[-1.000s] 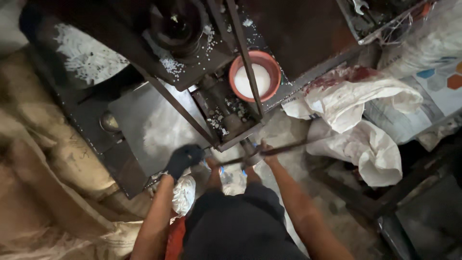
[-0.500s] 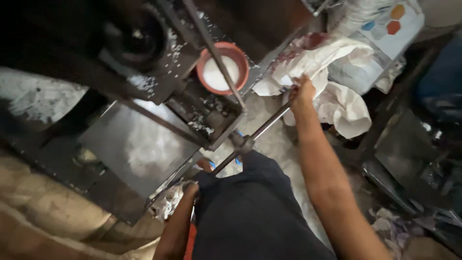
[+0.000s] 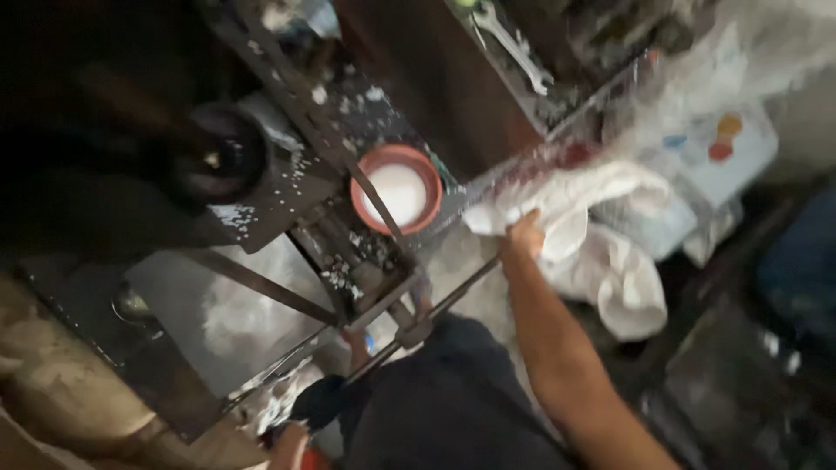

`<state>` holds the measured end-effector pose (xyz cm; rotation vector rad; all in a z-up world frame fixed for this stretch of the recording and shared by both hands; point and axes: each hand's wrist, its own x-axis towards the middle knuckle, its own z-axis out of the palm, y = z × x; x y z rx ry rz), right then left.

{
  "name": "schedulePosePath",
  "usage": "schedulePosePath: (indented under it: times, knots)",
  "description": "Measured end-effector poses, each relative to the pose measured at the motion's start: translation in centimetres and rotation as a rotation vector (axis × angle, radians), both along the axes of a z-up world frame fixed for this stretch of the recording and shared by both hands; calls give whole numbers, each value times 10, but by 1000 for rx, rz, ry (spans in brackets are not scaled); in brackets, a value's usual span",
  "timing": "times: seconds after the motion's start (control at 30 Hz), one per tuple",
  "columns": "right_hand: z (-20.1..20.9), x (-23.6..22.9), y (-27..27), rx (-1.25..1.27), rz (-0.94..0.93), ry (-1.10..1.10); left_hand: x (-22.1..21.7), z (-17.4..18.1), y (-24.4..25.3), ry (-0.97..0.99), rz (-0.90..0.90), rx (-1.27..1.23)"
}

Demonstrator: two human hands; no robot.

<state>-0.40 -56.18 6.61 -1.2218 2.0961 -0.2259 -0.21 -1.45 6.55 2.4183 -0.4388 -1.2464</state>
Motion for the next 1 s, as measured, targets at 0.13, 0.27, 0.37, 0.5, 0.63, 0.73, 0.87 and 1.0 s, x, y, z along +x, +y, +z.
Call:
schedulePosePath:
  times: [0.13,0.27,0.37,0.5,0.63,0.73,0.87,1.0]
  knots:
    - [10,-23,4,-97,466,-156,11,78,-34,-76,280,-79]
    - [8,-42,-9,-288,990,-297,25,129,-91,-125,715,-370]
    - [23,-32,-45,-641,1250,-437,34,127,-135,-152,1090,-874]
    - [103,26,-137,-1072,901,-641,41,100,-161,-722,983,-578]
    - [252,87,-215,-1402,914,-1016,52,86,-166,-218,1424,-927]
    - [336,162,-240,-1193,1185,-1050,47,78,-161,-256,1374,-901]
    - [348,215,-241,-1458,1520,-716,48,64,-161,-277,1352,-911]
    - [330,230,-248,-1923,1312,-322,50,51,-159,-362,1298,-810]
